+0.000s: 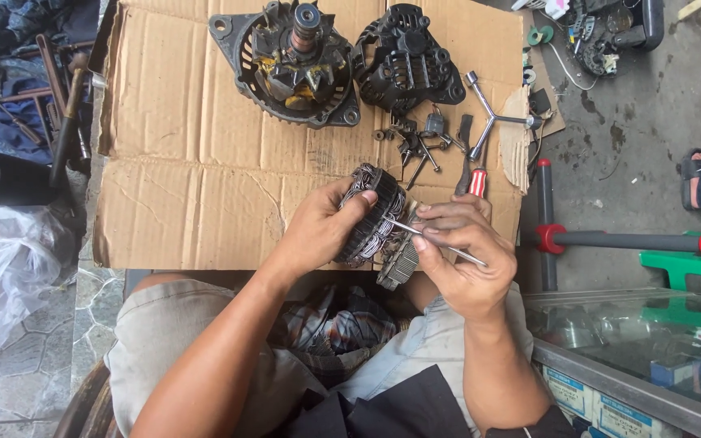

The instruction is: Cleaning the internal components of a stator coil assembly using a small metal pick to remove debris or corrosion.

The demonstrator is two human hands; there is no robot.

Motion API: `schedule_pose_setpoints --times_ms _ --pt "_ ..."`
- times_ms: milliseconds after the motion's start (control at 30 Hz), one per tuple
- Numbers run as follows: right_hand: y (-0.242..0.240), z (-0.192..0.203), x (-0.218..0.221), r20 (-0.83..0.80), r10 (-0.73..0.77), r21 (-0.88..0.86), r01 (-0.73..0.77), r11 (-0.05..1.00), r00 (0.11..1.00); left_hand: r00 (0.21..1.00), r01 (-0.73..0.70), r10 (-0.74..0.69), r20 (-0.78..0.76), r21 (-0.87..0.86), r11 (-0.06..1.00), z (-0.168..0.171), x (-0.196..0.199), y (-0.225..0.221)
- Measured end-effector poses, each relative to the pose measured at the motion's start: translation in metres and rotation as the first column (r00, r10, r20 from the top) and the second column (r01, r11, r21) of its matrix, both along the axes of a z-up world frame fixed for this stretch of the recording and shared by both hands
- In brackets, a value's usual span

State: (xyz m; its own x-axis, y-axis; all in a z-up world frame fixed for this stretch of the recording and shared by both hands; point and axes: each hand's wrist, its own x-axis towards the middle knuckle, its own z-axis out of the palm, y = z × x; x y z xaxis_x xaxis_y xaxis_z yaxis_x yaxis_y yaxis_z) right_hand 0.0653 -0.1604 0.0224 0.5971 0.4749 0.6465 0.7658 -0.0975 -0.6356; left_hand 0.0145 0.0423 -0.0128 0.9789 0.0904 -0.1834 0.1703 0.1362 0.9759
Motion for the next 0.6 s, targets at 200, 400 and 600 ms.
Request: schedule_pose_setpoints --times_ms 200,400,600 --pt "0.006 0.002 -0.009 0.056 0.007 -0.052 -0.004 0.999 0.998 1.0 0.026 -0.026 0.0 0.017 1.0 -0.022 0.004 0.0" --pt "0.007 0.004 -0.004 0.05 -0.011 -0.041 0.013 0.999 0.999 0.999 0.043 -0.043 0.005 0.027 0.999 -0.024 0.004 0.001" --pt "0.003 0.0 -0.001 0.035 -0.002 -0.047 0.004 0.999 0.999 0.999 0.043 -0.043 0.007 0.024 0.999 -0.016 0.004 0.003"
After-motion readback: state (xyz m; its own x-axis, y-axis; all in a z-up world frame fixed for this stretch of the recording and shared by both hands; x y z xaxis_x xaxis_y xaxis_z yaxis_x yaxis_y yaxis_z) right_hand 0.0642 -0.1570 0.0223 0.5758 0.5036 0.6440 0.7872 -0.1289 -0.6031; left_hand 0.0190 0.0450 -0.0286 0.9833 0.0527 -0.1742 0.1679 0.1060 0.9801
